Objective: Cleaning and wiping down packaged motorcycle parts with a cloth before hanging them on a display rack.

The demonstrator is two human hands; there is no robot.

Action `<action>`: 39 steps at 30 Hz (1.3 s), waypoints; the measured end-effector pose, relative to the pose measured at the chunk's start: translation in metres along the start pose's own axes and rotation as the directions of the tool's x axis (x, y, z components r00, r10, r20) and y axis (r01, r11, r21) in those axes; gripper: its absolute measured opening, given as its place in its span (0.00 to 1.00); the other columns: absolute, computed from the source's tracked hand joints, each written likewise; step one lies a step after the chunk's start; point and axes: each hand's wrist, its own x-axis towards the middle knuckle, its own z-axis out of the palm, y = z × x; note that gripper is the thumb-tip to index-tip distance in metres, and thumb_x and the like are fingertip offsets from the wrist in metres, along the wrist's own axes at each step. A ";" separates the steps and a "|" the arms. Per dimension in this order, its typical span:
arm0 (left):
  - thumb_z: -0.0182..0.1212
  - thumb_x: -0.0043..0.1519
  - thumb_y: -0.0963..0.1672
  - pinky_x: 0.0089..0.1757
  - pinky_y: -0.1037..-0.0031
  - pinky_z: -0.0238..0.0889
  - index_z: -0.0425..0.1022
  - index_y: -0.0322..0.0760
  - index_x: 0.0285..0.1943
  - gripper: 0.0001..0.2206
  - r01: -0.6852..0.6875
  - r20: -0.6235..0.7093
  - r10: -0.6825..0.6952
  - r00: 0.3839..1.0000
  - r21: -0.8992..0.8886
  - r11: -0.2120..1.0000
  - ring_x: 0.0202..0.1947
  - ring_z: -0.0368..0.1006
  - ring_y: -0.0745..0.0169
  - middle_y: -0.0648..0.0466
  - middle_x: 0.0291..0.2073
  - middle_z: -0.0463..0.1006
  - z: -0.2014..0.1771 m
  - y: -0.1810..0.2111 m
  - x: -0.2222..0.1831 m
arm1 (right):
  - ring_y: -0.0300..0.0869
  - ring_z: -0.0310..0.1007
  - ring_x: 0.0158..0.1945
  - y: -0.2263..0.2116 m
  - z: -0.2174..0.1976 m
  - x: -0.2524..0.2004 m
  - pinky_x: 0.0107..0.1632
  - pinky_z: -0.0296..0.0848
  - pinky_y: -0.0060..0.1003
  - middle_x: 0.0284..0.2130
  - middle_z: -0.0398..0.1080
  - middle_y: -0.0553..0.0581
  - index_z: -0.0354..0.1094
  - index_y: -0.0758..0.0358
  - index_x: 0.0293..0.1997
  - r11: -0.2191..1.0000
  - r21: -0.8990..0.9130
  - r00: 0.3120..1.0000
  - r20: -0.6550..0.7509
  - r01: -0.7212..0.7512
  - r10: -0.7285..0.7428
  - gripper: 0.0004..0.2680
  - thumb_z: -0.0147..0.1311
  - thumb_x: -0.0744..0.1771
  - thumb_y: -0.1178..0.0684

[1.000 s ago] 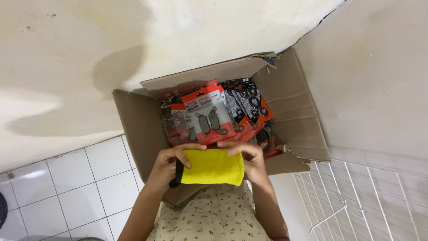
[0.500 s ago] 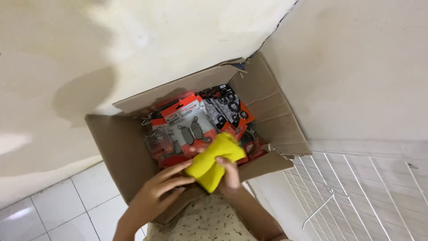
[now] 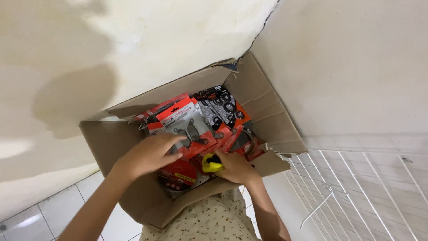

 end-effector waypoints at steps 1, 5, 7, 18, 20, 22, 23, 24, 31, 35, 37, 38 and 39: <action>0.60 0.62 0.50 0.51 0.61 0.67 0.67 0.42 0.69 0.26 -0.002 0.000 0.002 1.000 0.000 1.000 0.49 0.75 0.49 0.44 0.53 0.76 0.016 -0.027 0.030 | 0.61 0.76 0.42 0.002 0.001 -0.001 0.46 0.72 0.52 0.36 0.75 0.70 0.59 0.64 0.60 1.000 -0.001 1.000 -0.001 -0.002 0.002 0.24 0.63 0.60 0.50; 0.63 0.62 0.52 0.51 0.57 0.70 0.73 0.37 0.62 0.23 0.215 0.038 -0.230 0.972 0.231 0.949 0.52 0.76 0.44 0.41 0.52 0.78 0.059 -0.109 0.132 | 0.61 0.76 0.44 -0.001 -0.003 -0.002 0.46 0.72 0.53 0.38 0.74 0.71 0.58 0.62 0.62 0.994 0.096 0.999 -0.019 -0.042 0.044 0.25 0.61 0.60 0.49; 0.60 0.65 0.52 0.50 0.57 0.71 0.76 0.32 0.59 0.22 0.387 -0.001 -0.413 0.911 0.351 0.853 0.51 0.78 0.44 0.39 0.50 0.80 0.086 -0.151 0.170 | 0.61 0.76 0.45 -0.003 -0.005 0.000 0.47 0.72 0.52 0.39 0.75 0.70 0.58 0.61 0.63 0.995 0.090 0.999 -0.019 -0.048 0.050 0.25 0.61 0.60 0.49; 0.55 0.63 0.56 0.51 0.19 0.47 0.37 0.40 0.78 0.40 0.693 -0.326 -0.612 0.720 0.380 0.612 0.65 0.51 0.23 0.30 0.68 0.50 0.187 -0.178 0.195 | 0.58 0.76 0.47 -0.003 -0.017 0.002 0.47 0.72 0.52 0.42 0.75 0.68 0.59 0.58 0.62 0.966 0.246 0.989 -0.099 -0.084 0.111 0.24 0.60 0.60 0.50; 0.55 0.62 0.60 0.57 0.20 0.44 0.37 0.36 0.79 0.45 0.742 -0.212 -0.711 0.670 0.220 0.633 0.69 0.49 0.25 0.32 0.72 0.50 0.156 -0.121 0.178 | 0.58 0.76 0.47 -0.002 -0.014 0.001 0.47 0.72 0.52 0.42 0.75 0.68 0.59 0.58 0.62 0.968 0.232 0.991 -0.069 -0.098 0.117 0.23 0.60 0.61 0.50; 0.55 0.60 0.64 0.63 0.20 0.41 0.37 0.32 0.81 0.51 0.785 -0.085 -0.781 0.619 0.045 0.618 0.74 0.47 0.27 0.35 0.76 0.49 0.143 -0.089 0.178 | 0.58 0.76 0.47 -0.002 -0.014 0.003 0.47 0.72 0.52 0.41 0.75 0.67 0.59 0.58 0.61 0.973 0.204 0.992 -0.042 -0.110 0.121 0.22 0.60 0.61 0.50; 0.53 0.57 0.66 0.62 0.22 0.39 0.31 0.33 0.80 0.54 0.775 0.004 -0.776 0.630 -0.068 0.629 0.74 0.37 0.22 0.36 0.77 0.38 0.148 -0.085 0.184 | 0.59 0.76 0.47 -0.001 -0.013 0.004 0.47 0.72 0.53 0.42 0.75 0.68 0.59 0.58 0.62 0.977 0.194 0.994 -0.049 -0.092 0.103 0.22 0.59 0.61 0.51; 0.52 0.55 0.68 0.61 0.23 0.38 0.24 0.33 0.79 0.57 0.761 0.090 -0.761 0.643 -0.181 0.622 0.74 0.26 0.17 0.39 0.78 0.27 0.153 -0.082 0.190 | 0.60 0.75 0.47 0.000 -0.012 0.004 0.47 0.71 0.53 0.42 0.75 0.68 0.59 0.58 0.62 0.980 0.185 0.995 -0.055 -0.074 0.085 0.23 0.59 0.61 0.52; 0.69 0.44 0.67 0.63 0.27 0.36 0.22 0.42 0.82 0.68 0.879 0.060 -0.939 0.338 -0.377 0.292 0.74 0.25 0.15 0.31 0.77 0.16 0.150 -0.053 0.206 | 0.58 0.75 0.48 0.007 -0.006 0.009 0.48 0.72 0.51 0.43 0.75 0.67 0.56 0.56 0.67 0.982 0.183 0.995 -0.071 -0.049 0.063 0.27 0.61 0.60 0.51; 0.70 0.45 0.65 0.63 0.25 0.37 0.21 0.43 0.82 0.67 0.810 0.061 -0.896 0.440 -0.459 0.367 0.74 0.24 0.14 0.31 0.76 0.14 0.174 -0.073 0.200 | 0.60 0.74 0.49 0.016 0.004 0.011 0.49 0.71 0.52 0.45 0.74 0.68 0.55 0.58 0.67 0.987 0.158 0.994 -0.102 -0.021 0.038 0.27 0.63 0.60 0.51; 0.70 0.44 0.65 0.63 0.26 0.37 0.21 0.42 0.82 0.67 0.771 0.012 -0.881 0.472 -0.491 0.406 0.74 0.24 0.13 0.31 0.76 0.15 0.195 -0.088 0.196 | 0.60 0.74 0.50 0.017 0.002 0.009 0.49 0.71 0.52 0.45 0.74 0.68 0.55 0.58 0.66 0.990 0.143 0.993 -0.118 -0.005 0.022 0.27 0.63 0.61 0.51; 0.67 0.49 0.65 0.65 0.29 0.36 0.19 0.39 0.81 0.65 0.737 -0.012 -0.816 0.578 -0.422 0.528 0.73 0.24 0.11 0.28 0.75 0.15 0.203 -0.097 0.191 | 0.59 0.75 0.49 0.016 0.000 0.008 0.49 0.72 0.51 0.44 0.75 0.68 0.55 0.57 0.66 0.988 0.154 0.995 -0.097 -0.017 0.033 0.27 0.62 0.61 0.50; 0.65 0.54 0.66 0.66 0.33 0.35 0.18 0.36 0.80 0.63 0.687 -0.030 -0.739 0.673 -0.345 0.640 0.72 0.23 0.08 0.26 0.74 0.14 0.210 -0.108 0.185 | 0.58 0.76 0.49 0.014 -0.001 0.008 0.48 0.73 0.51 0.44 0.75 0.67 0.56 0.57 0.67 0.985 0.169 0.996 -0.079 -0.027 0.040 0.27 0.61 0.61 0.50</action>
